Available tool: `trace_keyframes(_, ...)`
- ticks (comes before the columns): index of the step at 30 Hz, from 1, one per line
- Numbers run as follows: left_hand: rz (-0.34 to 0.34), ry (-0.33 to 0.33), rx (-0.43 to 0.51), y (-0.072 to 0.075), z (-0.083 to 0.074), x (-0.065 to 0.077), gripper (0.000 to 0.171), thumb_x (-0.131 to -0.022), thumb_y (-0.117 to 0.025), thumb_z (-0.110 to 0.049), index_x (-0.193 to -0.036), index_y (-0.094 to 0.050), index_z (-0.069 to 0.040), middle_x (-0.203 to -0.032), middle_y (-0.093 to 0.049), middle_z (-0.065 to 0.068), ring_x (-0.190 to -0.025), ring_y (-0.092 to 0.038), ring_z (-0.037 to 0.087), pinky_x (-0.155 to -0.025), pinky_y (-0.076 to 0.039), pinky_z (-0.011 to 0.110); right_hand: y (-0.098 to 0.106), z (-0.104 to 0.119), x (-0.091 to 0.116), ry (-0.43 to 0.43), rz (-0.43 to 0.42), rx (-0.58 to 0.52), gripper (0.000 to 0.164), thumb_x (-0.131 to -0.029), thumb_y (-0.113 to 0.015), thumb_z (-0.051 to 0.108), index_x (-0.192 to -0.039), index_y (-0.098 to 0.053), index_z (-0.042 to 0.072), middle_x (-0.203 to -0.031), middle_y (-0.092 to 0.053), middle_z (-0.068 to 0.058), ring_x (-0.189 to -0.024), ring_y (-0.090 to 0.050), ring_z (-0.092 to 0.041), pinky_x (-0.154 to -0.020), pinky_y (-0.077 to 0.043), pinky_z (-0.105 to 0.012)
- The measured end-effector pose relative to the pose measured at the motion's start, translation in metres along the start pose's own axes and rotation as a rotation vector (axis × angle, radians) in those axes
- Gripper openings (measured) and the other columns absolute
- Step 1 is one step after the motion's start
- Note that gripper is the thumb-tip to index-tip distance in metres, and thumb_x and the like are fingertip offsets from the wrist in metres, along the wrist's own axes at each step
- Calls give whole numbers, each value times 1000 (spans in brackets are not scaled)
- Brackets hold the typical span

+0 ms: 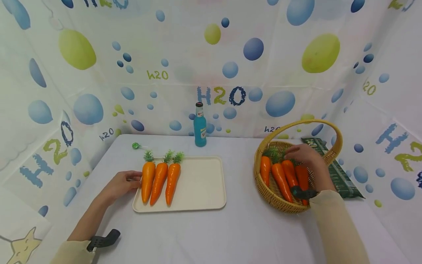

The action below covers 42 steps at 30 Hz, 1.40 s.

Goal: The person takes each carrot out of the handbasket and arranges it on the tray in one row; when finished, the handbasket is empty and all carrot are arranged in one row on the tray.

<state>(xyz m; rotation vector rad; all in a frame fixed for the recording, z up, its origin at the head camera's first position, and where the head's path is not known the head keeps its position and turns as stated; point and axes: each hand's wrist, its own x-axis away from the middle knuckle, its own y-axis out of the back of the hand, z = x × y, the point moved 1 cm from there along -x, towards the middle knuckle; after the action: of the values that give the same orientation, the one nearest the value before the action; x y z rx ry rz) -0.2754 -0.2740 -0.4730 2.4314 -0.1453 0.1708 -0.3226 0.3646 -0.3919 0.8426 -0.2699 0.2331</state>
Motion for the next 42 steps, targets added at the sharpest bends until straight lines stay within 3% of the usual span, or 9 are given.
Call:
trace_keyframes(10, 4, -9, 4, 1, 0, 0, 51, -88, -70, -20, -132, -58, 2, -110, -64, 13, -93, -58, 26, -84, -52, 39, -9, -1, -5, -5, 97, 14, 42, -97, -60, 17, -131, -58, -8, -133, -49, -31, -109, -57, -34, -88, -52, -44)
trace_keyframes(17, 6, -5, 7, 2, 0, -1, 51, -88, -70, -20, -132, -57, 3, -109, -63, 12, -93, -58, 26, -83, -52, 38, -15, -1, -9, -5, 151, 75, 43, -92, -68, 13, -128, -59, -10, -129, -51, -31, -97, -58, -26, -80, -53, -40)
trace_keyframes(24, 6, 8, 10, 1, 1, -2, 51, -88, -70, -20, -132, -58, 2, -111, -63, 13, -94, -58, 26, -85, -51, 39, -18, 0, -9, -49, 164, 56, 42, -91, -70, 12, -127, -60, -8, -121, -57, -25, -99, -61, -28, -80, -55, -43)
trace_keyframes(32, 12, 7, 17, 0, 2, -2, 52, -88, -71, -21, -132, -58, 3, -111, -63, 14, -95, -58, 26, -85, -51, 38, -1, 7, 6, 14, 33, 129, 45, -93, -68, 24, -128, -61, -3, -121, -57, -26, -91, -63, -26, -75, -56, -42)
trace_keyframes(37, 10, 4, 16, 0, 4, -3, 51, -88, -70, -21, -132, -58, 2, -111, -63, 13, -95, -58, 26, -86, -51, 39, 15, 25, 24, 45, -53, 75, 50, -94, -68, 29, -132, -57, -1, -116, -60, -23, -85, -63, -26, -74, -55, -44)
trace_keyframes(42, 8, 0, 22, 0, 5, -4, 50, -89, -70, -20, -132, -58, 2, -111, -63, 12, -94, -58, 25, -86, -52, 39, 24, 52, 51, 99, -122, 44, 53, -93, -69, 34, -134, -56, 3, -125, -58, -29, -88, -67, -27, -76, -56, -40)
